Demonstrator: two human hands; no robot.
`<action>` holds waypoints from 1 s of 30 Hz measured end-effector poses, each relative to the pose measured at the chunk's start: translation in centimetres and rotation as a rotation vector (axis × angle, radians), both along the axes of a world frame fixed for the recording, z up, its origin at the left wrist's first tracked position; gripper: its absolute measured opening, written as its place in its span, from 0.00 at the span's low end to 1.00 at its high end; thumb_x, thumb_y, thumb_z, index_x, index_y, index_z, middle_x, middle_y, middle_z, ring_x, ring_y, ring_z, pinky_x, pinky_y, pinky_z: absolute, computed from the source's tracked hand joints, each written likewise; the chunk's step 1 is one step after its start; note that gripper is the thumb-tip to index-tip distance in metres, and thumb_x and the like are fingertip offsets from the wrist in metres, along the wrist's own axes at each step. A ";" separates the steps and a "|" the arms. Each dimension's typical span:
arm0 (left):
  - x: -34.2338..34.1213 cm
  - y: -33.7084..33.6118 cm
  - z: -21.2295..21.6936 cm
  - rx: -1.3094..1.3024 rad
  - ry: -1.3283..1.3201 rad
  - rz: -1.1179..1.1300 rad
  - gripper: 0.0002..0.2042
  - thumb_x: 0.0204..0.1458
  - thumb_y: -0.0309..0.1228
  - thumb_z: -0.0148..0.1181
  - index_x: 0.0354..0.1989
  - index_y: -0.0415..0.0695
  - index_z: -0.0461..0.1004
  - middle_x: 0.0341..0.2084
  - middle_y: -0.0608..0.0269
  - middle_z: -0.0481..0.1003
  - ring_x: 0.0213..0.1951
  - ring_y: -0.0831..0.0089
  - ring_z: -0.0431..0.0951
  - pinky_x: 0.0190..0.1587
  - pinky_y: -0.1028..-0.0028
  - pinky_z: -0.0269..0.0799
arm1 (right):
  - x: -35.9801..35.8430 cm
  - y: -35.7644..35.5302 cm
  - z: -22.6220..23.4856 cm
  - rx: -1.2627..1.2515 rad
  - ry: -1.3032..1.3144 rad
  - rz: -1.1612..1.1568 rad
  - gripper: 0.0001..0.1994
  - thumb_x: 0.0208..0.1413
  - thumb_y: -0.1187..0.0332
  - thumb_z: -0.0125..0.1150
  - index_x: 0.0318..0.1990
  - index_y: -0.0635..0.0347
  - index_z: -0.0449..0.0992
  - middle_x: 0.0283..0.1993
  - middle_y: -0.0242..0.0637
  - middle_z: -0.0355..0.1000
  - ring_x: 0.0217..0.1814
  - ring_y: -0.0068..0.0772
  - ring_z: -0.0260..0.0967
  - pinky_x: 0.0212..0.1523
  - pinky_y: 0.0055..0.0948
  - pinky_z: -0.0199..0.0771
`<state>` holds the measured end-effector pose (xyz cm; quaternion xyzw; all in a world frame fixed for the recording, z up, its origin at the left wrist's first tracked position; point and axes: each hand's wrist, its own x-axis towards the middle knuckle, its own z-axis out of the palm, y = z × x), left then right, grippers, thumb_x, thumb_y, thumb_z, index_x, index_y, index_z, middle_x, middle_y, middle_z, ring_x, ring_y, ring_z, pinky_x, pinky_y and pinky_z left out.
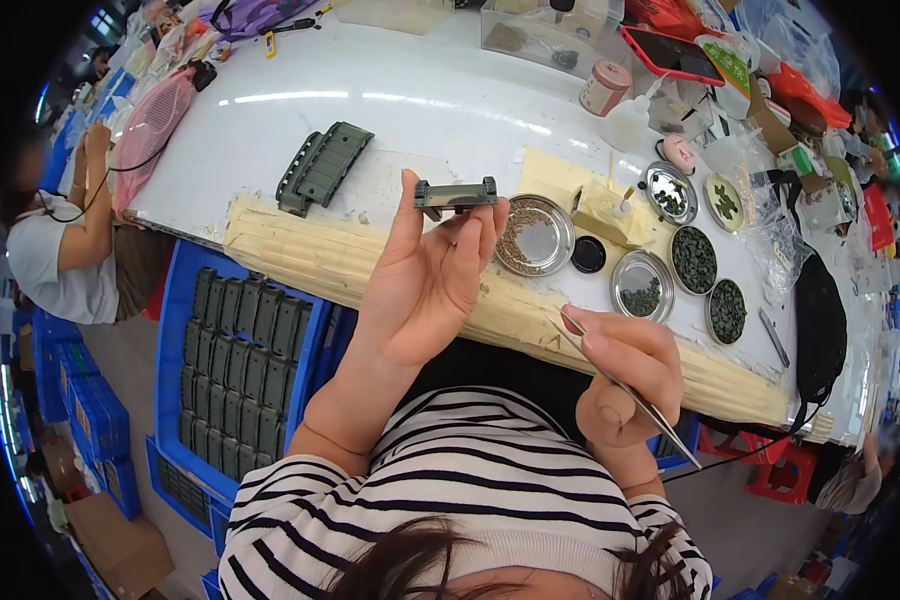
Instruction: Assembling components of miniature model tanks by applying adhesive to wheels and treads.
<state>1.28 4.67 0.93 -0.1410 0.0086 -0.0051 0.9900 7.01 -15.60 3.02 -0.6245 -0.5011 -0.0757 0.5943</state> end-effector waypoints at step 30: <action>-1.6 -0.7 0.3 1.102 0.426 0.418 0.23 0.56 0.21 0.48 0.61 0.35 0.55 0.50 0.46 0.68 0.54 0.54 0.72 0.55 0.60 0.72 | 4.6 3.5 -2.2 -0.467 0.102 -0.155 0.03 0.52 0.74 0.61 0.33 0.63 0.77 0.29 0.37 0.74 0.28 0.37 0.69 0.29 0.29 0.68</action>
